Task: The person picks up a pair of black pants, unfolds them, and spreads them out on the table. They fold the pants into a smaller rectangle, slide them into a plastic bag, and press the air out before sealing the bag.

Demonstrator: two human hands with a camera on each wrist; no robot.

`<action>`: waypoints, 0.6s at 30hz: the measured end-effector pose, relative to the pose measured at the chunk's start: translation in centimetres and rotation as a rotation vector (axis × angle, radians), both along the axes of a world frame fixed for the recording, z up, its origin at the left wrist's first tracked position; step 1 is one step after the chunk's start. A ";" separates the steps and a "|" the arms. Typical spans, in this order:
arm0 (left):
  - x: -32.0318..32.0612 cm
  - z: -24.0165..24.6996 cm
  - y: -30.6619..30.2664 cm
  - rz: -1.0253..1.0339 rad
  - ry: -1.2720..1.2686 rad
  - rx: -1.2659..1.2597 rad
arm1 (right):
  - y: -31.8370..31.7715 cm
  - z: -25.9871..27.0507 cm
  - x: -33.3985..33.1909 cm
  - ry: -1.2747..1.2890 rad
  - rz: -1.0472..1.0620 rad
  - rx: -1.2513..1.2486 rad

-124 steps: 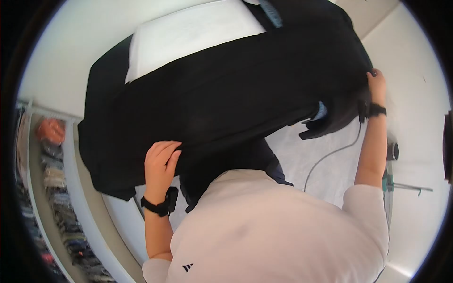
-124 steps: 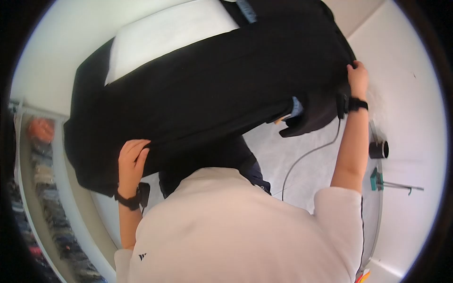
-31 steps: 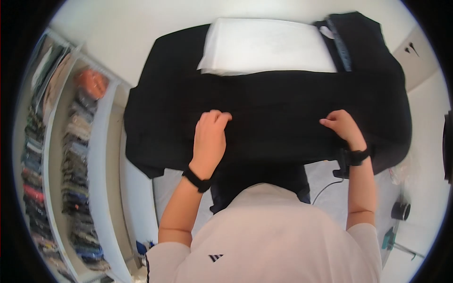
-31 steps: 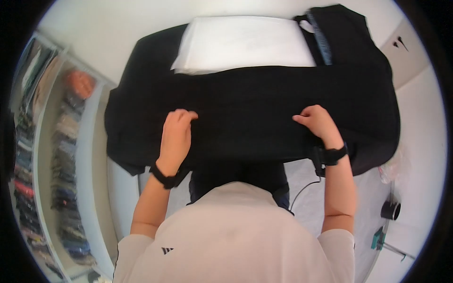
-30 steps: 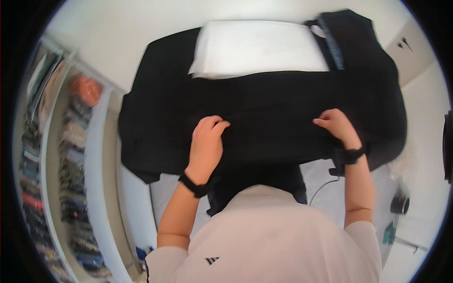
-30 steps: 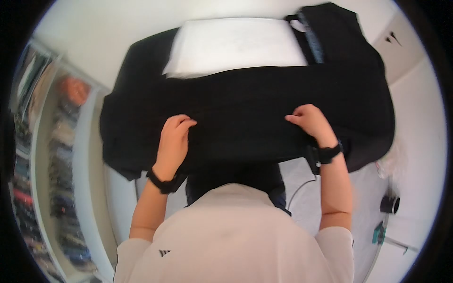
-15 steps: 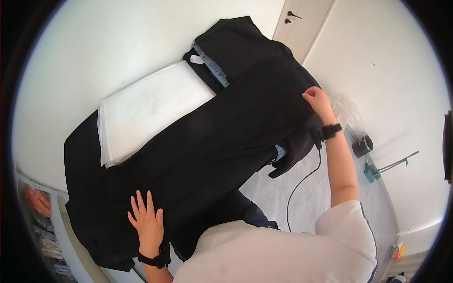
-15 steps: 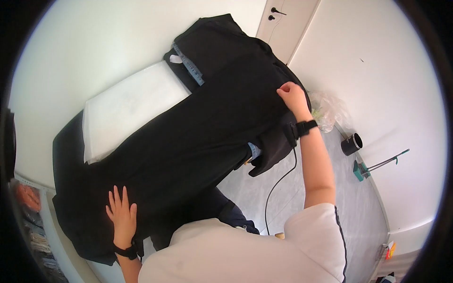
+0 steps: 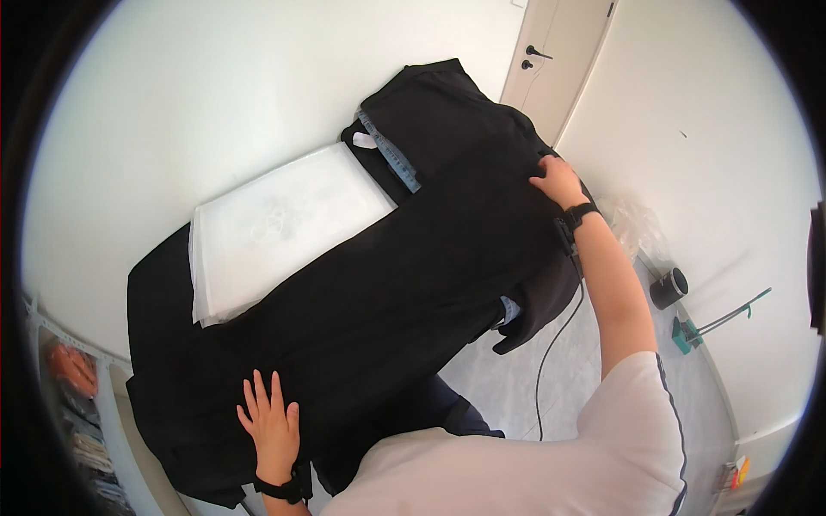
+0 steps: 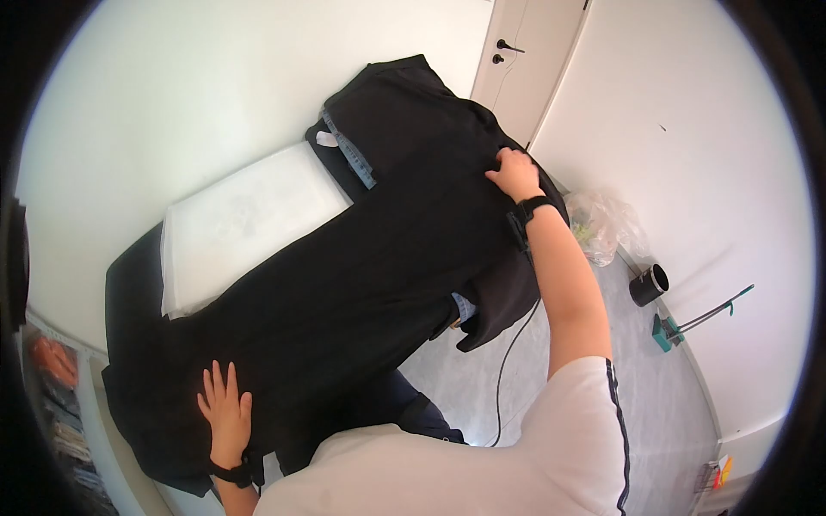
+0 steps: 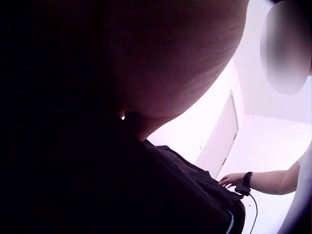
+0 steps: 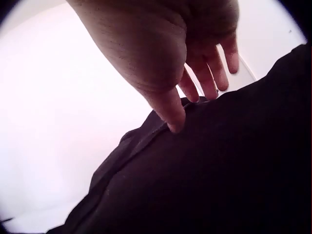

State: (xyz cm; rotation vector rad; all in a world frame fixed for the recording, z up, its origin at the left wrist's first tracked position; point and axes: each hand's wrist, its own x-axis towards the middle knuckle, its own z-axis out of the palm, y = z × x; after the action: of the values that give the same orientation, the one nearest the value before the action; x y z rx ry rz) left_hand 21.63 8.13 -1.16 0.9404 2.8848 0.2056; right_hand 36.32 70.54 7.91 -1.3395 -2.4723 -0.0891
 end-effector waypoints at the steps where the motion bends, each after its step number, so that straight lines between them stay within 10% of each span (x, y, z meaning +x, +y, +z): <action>1: 0.0 -0.1 0.0 0.001 0.004 0.003 | 1.2 -0.6 -0.5 0.033 0.143 -0.122; 13: 0.2 0.2 0.2 0.031 -0.003 0.018 | 2.5 2.0 -2.0 0.265 0.193 -0.541; 18: 0.1 -0.1 0.1 0.022 0.007 0.014 | 2.3 -0.5 -0.7 0.206 0.190 -0.319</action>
State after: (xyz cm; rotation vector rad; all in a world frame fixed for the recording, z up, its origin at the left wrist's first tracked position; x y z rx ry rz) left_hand 21.71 8.26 -1.28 0.9141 2.9048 0.2253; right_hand 35.63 72.89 7.40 -1.1501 -2.4911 0.4822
